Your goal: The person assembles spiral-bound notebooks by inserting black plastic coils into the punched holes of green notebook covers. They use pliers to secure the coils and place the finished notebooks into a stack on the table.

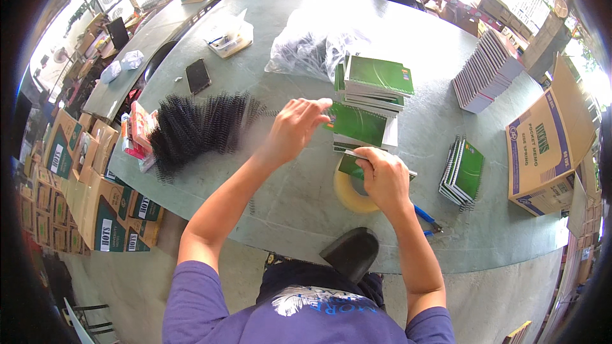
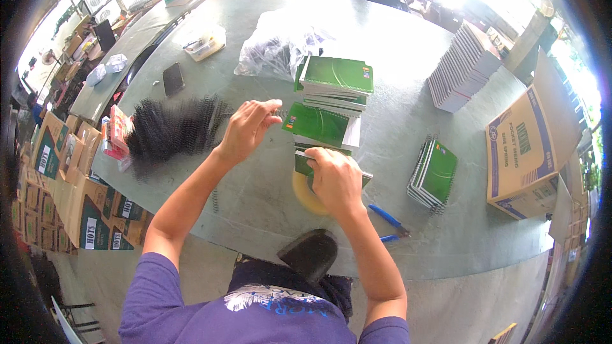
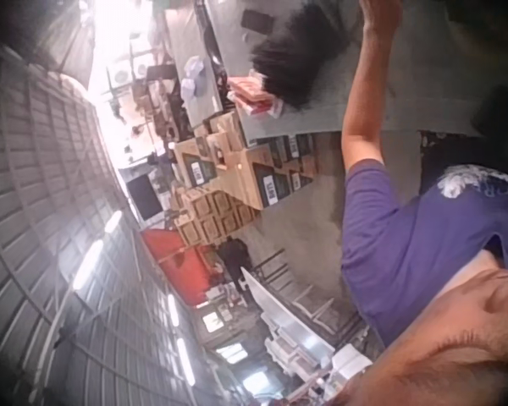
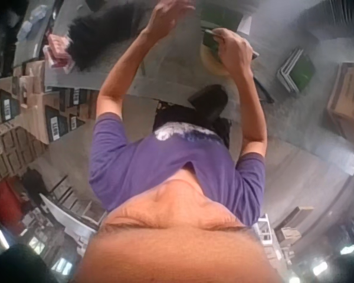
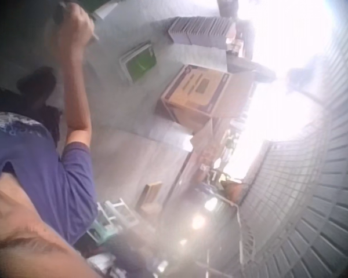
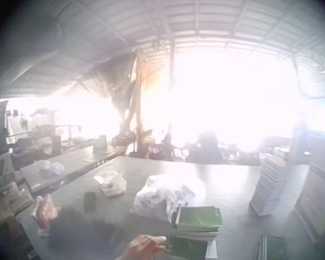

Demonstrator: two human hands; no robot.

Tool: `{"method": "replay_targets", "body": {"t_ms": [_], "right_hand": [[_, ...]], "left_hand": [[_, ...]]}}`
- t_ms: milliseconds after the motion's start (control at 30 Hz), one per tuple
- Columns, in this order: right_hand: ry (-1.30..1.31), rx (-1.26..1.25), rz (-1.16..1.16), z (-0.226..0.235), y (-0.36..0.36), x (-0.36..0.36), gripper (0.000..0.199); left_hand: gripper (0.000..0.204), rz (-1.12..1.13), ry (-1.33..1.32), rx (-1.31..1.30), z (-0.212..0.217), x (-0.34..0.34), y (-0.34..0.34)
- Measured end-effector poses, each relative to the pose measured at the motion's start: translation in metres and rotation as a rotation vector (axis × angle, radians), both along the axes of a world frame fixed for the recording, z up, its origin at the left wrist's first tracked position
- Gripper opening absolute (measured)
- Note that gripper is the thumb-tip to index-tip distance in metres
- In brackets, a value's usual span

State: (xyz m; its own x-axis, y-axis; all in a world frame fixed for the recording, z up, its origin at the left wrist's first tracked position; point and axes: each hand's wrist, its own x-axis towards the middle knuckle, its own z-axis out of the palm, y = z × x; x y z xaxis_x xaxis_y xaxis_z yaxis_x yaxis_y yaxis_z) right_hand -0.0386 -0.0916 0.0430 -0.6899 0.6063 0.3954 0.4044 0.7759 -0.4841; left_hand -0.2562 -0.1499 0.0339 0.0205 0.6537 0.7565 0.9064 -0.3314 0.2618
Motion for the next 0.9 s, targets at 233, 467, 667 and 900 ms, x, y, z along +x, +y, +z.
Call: {"method": "replay_targets", "body": {"t_ms": [233,467,667,900], "right_hand": [[0.056,-0.012,0.059,0.001,-0.001,0.001,0.017],[0.016,-0.050,0.081,0.008,-0.008,0.000,0.015],[0.049,0.032,0.109,0.003,-0.005,0.000,0.020],[0.009,0.031,0.163,0.007,-0.010,0.002,0.027]], "left_hand": [[0.010,-0.043,-0.427,-0.333,0.002,0.066,-0.054],[0.016,0.112,-0.794,-0.628,0.008,0.075,-0.054],[0.032,0.045,-0.369,-0.008,-0.010,0.065,-0.035],[0.016,-0.184,-1.435,-0.913,0.004,0.049,-0.046]]}}
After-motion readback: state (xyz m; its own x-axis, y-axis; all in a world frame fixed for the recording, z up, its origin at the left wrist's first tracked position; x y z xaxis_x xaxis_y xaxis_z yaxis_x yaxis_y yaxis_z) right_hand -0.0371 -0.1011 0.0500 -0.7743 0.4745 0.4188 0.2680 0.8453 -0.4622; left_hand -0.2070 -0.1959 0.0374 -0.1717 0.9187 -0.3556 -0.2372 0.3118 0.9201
